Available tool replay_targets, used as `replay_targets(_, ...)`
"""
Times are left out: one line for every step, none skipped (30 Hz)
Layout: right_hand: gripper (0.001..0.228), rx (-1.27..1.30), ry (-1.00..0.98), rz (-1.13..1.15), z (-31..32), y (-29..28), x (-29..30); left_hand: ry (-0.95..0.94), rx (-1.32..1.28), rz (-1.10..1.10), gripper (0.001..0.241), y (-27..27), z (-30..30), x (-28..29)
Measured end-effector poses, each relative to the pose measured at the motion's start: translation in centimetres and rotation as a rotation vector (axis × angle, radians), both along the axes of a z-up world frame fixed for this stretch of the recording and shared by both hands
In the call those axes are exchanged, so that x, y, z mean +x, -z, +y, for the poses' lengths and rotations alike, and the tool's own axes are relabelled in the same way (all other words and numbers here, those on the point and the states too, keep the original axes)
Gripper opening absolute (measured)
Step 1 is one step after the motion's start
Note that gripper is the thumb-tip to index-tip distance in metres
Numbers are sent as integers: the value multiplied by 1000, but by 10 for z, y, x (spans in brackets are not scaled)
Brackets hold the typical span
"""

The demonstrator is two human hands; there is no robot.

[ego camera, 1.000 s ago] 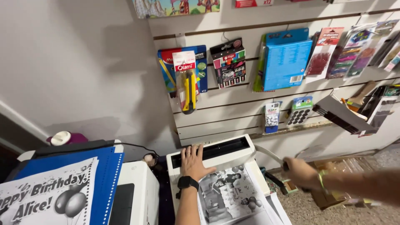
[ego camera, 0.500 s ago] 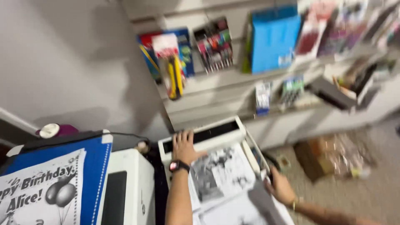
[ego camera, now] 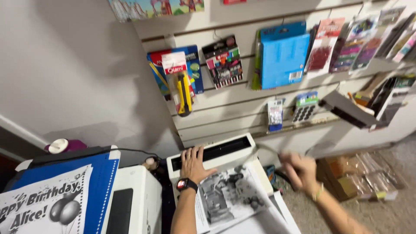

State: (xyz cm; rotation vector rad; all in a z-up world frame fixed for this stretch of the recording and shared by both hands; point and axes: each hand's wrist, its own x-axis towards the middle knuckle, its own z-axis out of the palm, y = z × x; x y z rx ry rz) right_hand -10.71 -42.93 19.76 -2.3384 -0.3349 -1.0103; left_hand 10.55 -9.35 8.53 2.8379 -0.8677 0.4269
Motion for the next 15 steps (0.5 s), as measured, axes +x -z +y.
replay_targets(27,9,4,15,2,-8,13,4,9,15,115,-3,5,-7)
replay_targets(26,56,-13,49,-2,-21,35,19,-3,61,111,-10,5,-7)
replay_targets(32,102,-30,84,-6,-35,56,33,-15,107,108,-16,4,-8)
replay_targets(32,99,-30,80,-10,-39,68,34,-18,102,108,-16,3,-5)
replay_targets(35,110,-5,124,-14,-43,80,31,-14,122,108,-16,2,-1)
replay_targets(38,123,17,176,-17,-45,89,25,-9,149,107,-14,2,-3)
replay_targets(38,122,14,180,-20,-55,100,22,-9,153,107,-13,-1,-1)
replay_targets(39,132,26,241,-19,-63,113,30,-20,117,110,-10,1,-2)
replay_targets(41,141,38,302,-18,-71,125,37,-31,81,112,-8,3,-2)
replay_targets(41,147,36,302,-11,-83,130,35,-25,81,112,-10,4,-3)
replay_targets(41,153,57,331,-4,-95,135,50,-33,85,112,-12,6,-3)
replay_targets(41,145,71,360,1,-111,142,57,-54,88,113,-13,3,-4)
replay_targets(41,136,62,359,0,-117,148,47,-61,86,113,-14,1,1)
replay_targets(43,138,77,389,2,-118,148,51,-69,82,114,-12,2,0)
replay_targets(44,140,91,419,3,-118,148,54,-76,77,115,-10,3,-1)
